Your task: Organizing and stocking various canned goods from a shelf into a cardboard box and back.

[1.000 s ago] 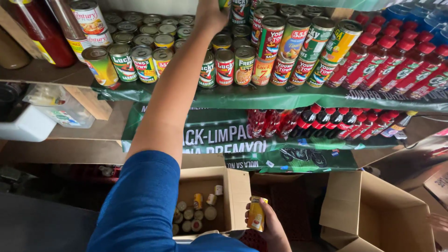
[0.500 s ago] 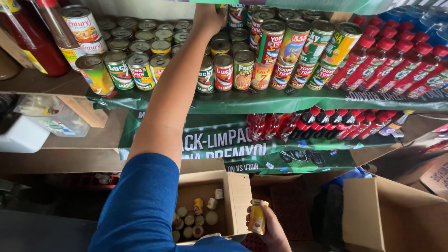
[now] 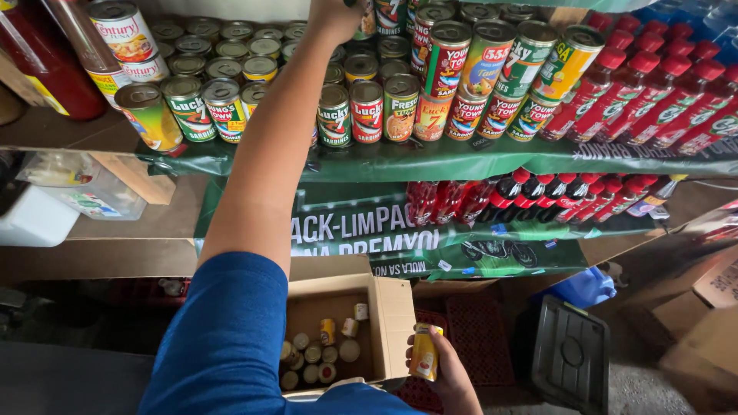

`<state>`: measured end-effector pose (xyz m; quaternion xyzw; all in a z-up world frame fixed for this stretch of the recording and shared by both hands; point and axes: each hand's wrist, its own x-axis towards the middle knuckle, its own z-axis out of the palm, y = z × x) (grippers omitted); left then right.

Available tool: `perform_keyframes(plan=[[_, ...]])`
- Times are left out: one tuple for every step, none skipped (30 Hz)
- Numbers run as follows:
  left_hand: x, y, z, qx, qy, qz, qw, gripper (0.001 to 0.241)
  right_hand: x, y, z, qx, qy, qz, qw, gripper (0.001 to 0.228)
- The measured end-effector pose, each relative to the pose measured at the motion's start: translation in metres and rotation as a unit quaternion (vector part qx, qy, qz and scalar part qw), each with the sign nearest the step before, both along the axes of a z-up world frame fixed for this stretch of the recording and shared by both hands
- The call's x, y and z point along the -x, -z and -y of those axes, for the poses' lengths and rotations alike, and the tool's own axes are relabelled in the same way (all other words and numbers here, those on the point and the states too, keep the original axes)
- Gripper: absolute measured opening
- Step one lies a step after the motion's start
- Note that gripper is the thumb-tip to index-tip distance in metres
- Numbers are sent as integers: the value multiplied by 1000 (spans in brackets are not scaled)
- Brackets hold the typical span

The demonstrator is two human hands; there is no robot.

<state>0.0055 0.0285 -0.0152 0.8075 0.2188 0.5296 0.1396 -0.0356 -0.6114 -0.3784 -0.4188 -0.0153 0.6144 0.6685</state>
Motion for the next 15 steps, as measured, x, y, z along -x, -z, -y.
perform_keyframes(plan=[[0, 1, -1, -3, -3, -14, 1000, 25, 0, 1, 0, 0, -6, 8, 1000, 48], [0, 3, -1, -5, -7, -29, 1000, 24, -1, 2, 1, -1, -12, 16, 1000, 50], [-3, 4, -2, -5, -7, -28, 1000, 24, 2, -6, -2, 0, -13, 17, 1000, 50], [-5, 6, -3, -14, -6, -31, 999, 24, 4, -14, -4, 5, -7, 19, 1000, 48], [-6, 8, -4, -23, -4, -34, 999, 24, 7, -22, -5, 11, -2, 22, 1000, 46], [-6, 11, -5, -22, -6, -33, 999, 24, 5, -19, -4, 12, -3, 23, 1000, 46], [-7, 13, -6, -32, 0, -33, 999, 22, 5, -16, -4, 12, -2, 24, 1000, 46], [-7, 16, -7, -43, 5, -33, 999, 20, 5, -13, -3, 13, -1, 24, 1000, 45], [-10, 18, -9, -44, 6, -33, 998, 20, 5, -14, -3, 12, 0, 24, 1000, 45], [-12, 19, -10, -55, 5, -26, 998, 20, 5, -16, -4, 9, 0, 24, 1000, 45], [-13, 22, -12, -66, 3, -19, 998, 20, 5, -17, -4, 5, 0, 25, 1000, 45], [-13, 21, -10, -66, 4, -20, 998, 20, 6, -18, -4, 5, 1, 24, 1000, 45], [-12, 19, -8, -72, -7, -16, 997, 24, 6, -20, -4, 4, 3, 21, 1000, 44], [-11, 17, -6, -78, -17, -12, 997, 28, 6, -22, -5, 2, 6, 19, 1000, 44], [-11, 17, -5, -78, -17, -13, 997, 28, 6, -23, -5, 2, 6, 18, 1000, 44]])
